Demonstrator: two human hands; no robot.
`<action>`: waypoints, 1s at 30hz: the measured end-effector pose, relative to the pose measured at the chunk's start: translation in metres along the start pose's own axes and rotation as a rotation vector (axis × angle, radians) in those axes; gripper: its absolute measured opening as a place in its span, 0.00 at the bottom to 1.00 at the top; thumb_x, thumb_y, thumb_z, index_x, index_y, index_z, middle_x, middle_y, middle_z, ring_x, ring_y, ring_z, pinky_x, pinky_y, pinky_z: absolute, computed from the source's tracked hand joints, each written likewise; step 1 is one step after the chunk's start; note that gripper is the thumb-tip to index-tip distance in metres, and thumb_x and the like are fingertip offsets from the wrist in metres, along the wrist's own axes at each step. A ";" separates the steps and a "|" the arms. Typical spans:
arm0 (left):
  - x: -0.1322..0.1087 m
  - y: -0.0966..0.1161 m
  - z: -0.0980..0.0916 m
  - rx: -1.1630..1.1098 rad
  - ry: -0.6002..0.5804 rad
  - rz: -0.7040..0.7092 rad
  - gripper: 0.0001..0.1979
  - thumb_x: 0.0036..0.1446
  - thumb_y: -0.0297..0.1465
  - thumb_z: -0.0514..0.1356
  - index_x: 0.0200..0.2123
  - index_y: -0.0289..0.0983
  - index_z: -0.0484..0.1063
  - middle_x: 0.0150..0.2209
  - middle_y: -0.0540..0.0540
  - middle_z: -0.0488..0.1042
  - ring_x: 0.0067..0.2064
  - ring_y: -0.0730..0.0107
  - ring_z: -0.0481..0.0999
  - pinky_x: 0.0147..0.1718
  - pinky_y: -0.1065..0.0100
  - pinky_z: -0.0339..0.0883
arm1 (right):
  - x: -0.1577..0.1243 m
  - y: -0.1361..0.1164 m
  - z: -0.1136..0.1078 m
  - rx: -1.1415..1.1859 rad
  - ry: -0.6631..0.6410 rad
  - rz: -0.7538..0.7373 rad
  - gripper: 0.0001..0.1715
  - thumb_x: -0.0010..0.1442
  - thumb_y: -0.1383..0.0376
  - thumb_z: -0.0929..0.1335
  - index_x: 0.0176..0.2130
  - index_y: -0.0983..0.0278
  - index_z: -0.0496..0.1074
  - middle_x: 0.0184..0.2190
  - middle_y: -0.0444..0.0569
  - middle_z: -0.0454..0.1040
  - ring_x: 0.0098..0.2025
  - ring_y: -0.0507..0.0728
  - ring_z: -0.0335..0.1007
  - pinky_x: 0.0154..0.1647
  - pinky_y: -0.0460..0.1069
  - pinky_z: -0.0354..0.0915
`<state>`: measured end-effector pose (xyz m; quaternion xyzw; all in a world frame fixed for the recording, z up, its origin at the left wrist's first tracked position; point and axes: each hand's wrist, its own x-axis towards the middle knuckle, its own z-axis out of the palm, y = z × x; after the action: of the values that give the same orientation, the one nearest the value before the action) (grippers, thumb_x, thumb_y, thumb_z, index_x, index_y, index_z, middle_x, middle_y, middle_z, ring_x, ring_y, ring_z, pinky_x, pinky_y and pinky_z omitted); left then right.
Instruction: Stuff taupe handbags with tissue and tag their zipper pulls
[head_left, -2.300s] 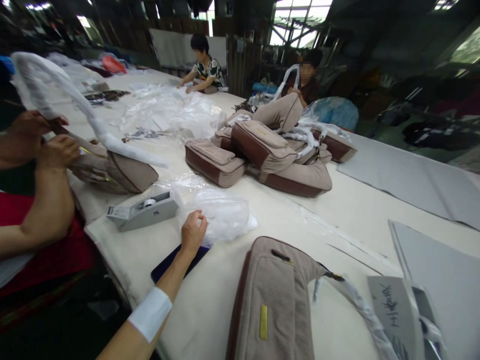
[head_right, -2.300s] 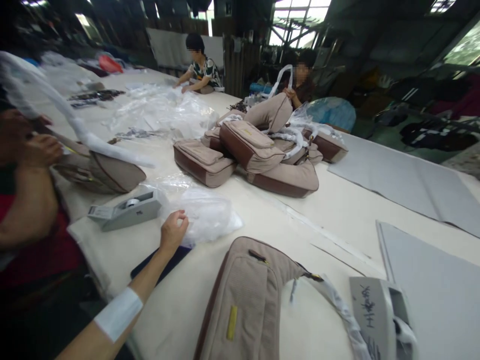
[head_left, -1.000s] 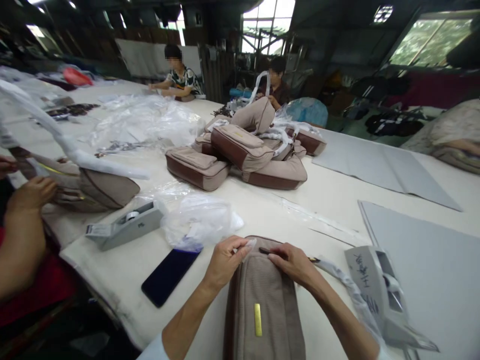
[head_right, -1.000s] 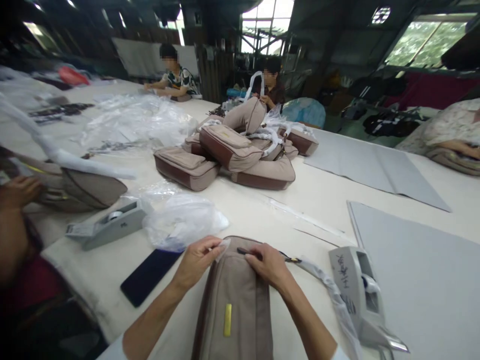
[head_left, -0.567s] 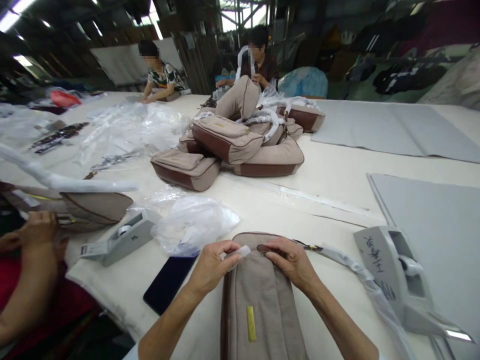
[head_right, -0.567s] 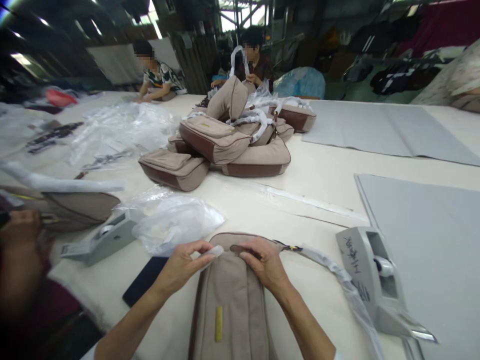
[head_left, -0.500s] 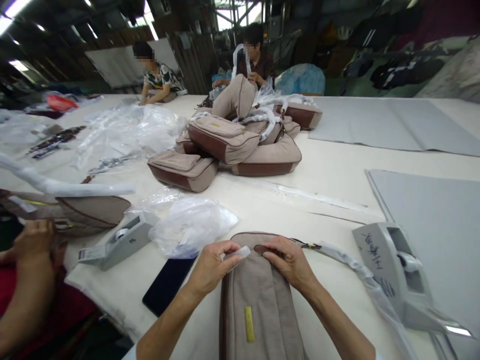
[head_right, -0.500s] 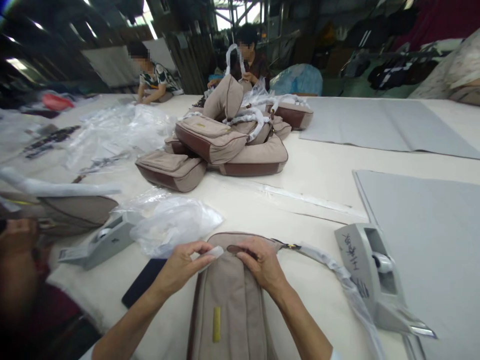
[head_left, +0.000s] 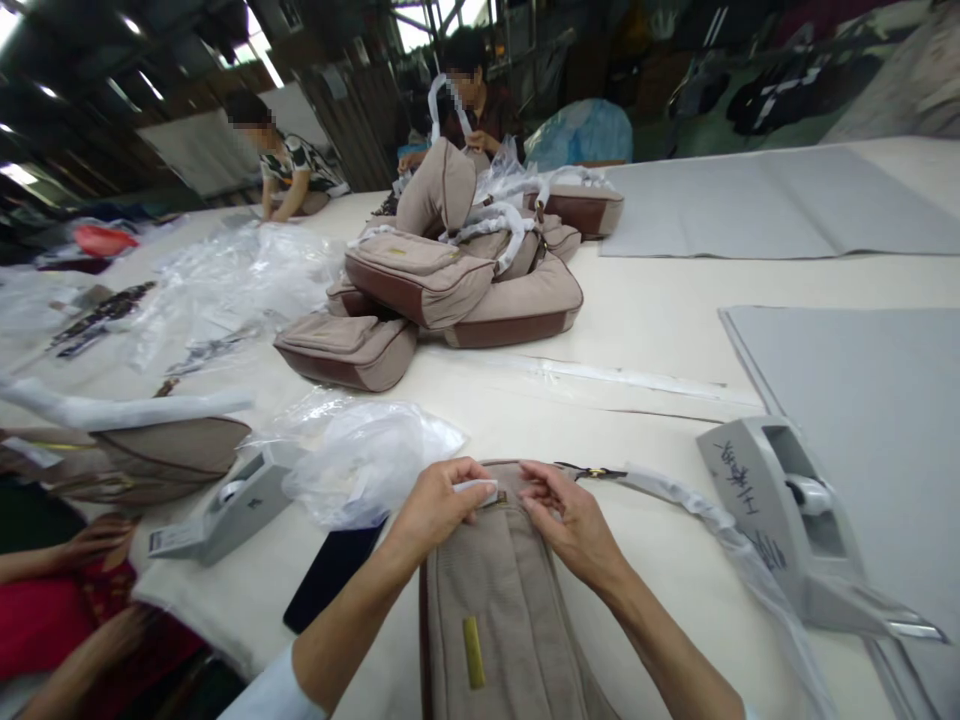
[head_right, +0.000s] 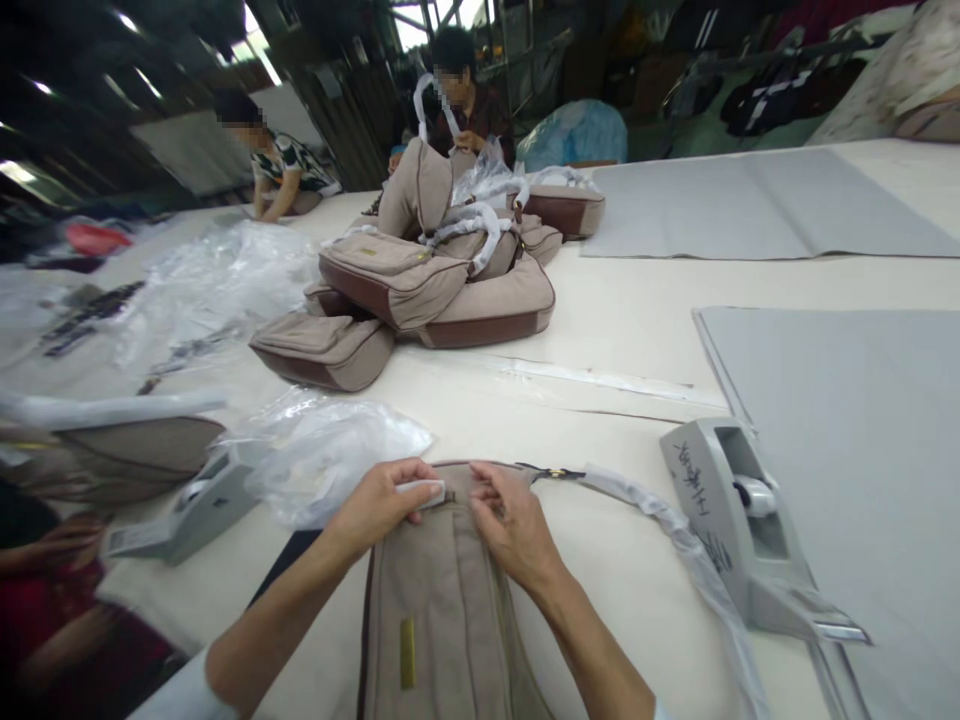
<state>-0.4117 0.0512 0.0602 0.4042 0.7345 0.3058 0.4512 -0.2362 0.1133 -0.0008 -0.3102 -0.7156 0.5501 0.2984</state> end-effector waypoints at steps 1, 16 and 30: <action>0.003 -0.001 0.000 0.000 0.000 -0.024 0.10 0.50 0.37 0.60 0.29 0.34 0.71 0.21 0.54 0.69 0.20 0.78 0.66 0.23 0.76 0.59 | -0.002 0.003 0.000 -0.008 0.038 0.032 0.20 0.56 0.71 0.63 0.50 0.65 0.67 0.42 0.52 0.74 0.38 0.54 0.72 0.41 0.51 0.68; 0.032 0.015 -0.007 -0.016 -0.131 -0.108 0.27 0.57 0.50 0.46 0.35 0.33 0.71 0.24 0.48 0.73 0.21 0.72 0.71 0.25 0.71 0.62 | 0.018 -0.003 0.012 -0.071 0.001 -0.079 0.12 0.63 0.64 0.61 0.33 0.63 0.73 0.34 0.49 0.74 0.39 0.56 0.69 0.42 0.51 0.64; 0.031 -0.018 0.004 -0.259 -0.127 0.061 0.10 0.47 0.36 0.60 0.25 0.33 0.71 0.21 0.54 0.66 0.22 0.78 0.64 0.23 0.74 0.56 | 0.021 0.000 0.009 -0.051 -0.050 0.196 0.14 0.57 0.57 0.64 0.35 0.64 0.72 0.34 0.49 0.74 0.37 0.58 0.68 0.38 0.50 0.62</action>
<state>-0.4223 0.0699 0.0309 0.3835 0.6463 0.3854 0.5354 -0.2561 0.1237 -0.0012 -0.3723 -0.7029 0.5657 0.2174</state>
